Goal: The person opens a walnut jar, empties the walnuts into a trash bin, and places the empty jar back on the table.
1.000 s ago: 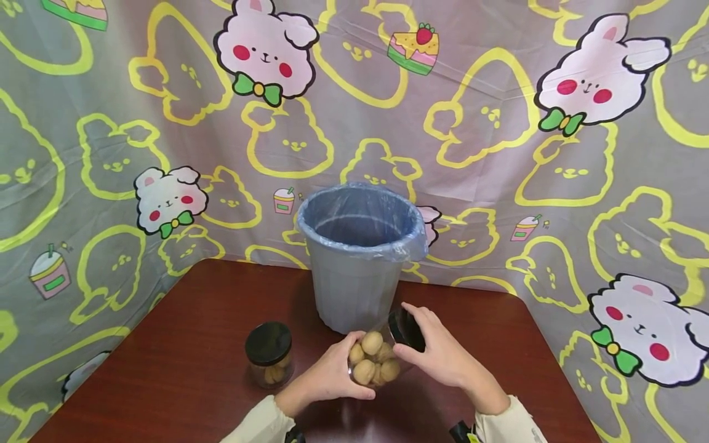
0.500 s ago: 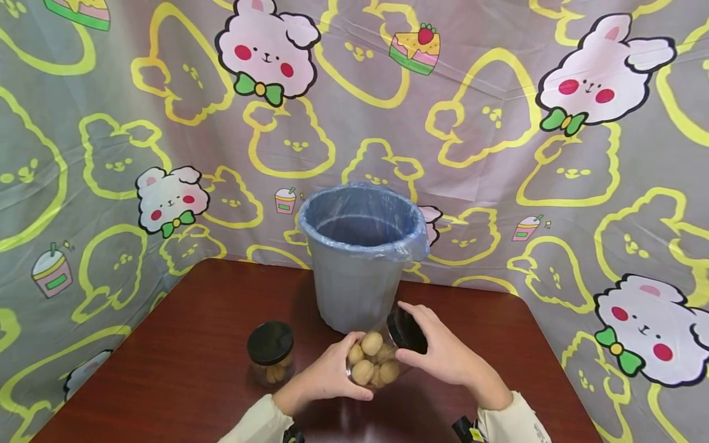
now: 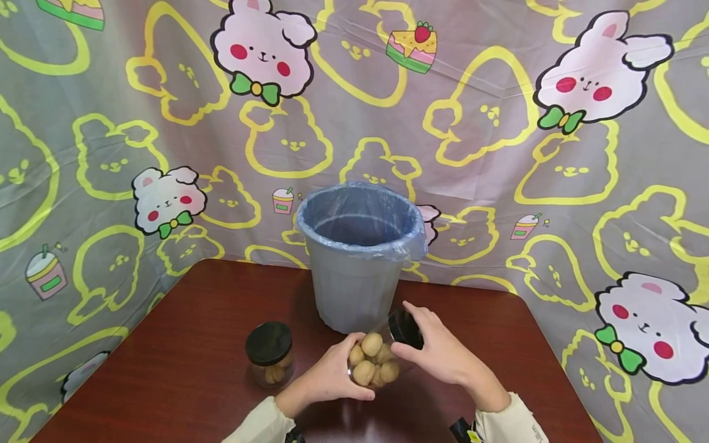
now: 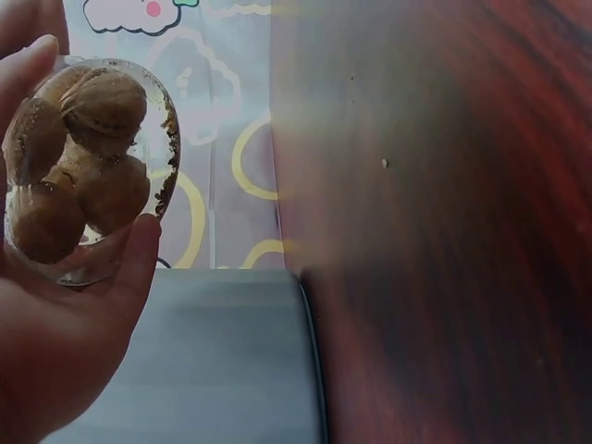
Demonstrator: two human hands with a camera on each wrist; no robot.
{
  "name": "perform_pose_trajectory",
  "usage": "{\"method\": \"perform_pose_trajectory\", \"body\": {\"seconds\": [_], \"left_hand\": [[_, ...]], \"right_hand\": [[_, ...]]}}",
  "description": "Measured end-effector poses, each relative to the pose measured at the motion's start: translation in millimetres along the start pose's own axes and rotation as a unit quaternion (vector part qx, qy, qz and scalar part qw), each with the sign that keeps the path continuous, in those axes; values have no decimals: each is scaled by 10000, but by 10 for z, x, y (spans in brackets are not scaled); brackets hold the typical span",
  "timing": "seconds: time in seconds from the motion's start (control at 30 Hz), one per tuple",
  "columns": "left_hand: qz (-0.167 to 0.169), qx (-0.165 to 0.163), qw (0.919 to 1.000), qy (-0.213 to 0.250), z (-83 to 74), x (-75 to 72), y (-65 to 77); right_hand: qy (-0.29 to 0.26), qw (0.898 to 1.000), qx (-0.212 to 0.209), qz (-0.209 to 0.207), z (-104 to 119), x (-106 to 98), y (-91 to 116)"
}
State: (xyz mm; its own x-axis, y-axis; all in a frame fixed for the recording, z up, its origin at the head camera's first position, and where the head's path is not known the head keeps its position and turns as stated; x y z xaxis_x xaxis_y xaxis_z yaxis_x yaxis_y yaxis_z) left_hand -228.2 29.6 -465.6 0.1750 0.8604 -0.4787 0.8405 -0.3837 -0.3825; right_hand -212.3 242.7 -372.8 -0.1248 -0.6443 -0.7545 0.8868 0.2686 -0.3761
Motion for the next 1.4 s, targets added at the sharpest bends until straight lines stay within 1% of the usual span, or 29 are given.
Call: {"method": "perform_pose_trajectory", "body": {"seconds": [0.1,0.33,0.43,0.6,0.67,0.77,0.93,1.03,1.13,1.23,1.33,1.4], "left_hand": [[2,-28,10000,47,0,3,0],[59,34,9993,356,-4,9,10],[119,70,9989,443,-4,10,21],[173,109,9989,420,-6,-2,30],[212,75,9988,435,-6,-8,32],[259,30,9987,442,-2,-13,35],[194,47,9990,397,12,-3,38],[85,76,9993,367,15,5,42],[-46,133,9996,233,12,10,48],[-159,183,9997,40,7,14,51],[-230,204,9995,-55,0,18,50],[-255,197,9995,-48,-10,17,51]], "right_hand": [[115,9999,39,-56,13,11,-11],[99,9991,-356,-184,22,-18,-2],[-94,9982,-565,-172,20,-24,4],[-371,9947,-951,-104,9,-24,9],[-469,9932,-1064,-42,5,-25,10],[-659,9914,-1122,97,-6,-34,10],[-817,9907,-1054,275,-31,-39,-4],[-623,9930,-992,162,-39,-31,-3],[-290,9967,-761,-35,-38,-22,3],[-35,9990,-422,-132,-22,-11,2],[34,9998,-168,-87,0,-3,-6],[11,10000,-86,-16,14,-5,-9]]}}
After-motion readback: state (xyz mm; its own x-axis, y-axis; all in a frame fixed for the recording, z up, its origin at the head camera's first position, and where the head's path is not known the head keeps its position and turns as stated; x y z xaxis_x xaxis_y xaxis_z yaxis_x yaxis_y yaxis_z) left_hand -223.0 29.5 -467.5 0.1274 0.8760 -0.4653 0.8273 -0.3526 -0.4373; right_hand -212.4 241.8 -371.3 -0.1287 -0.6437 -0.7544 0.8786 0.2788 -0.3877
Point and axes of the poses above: each hand's wrist, its own y-axis away from the middle knuckle, its own x-axis out of the palm, z = x × y, the point moved 3 cm from there along -y, towards the middle knuckle, and after that the axes turned 12 degrees about -z, right-handed, at the moved point
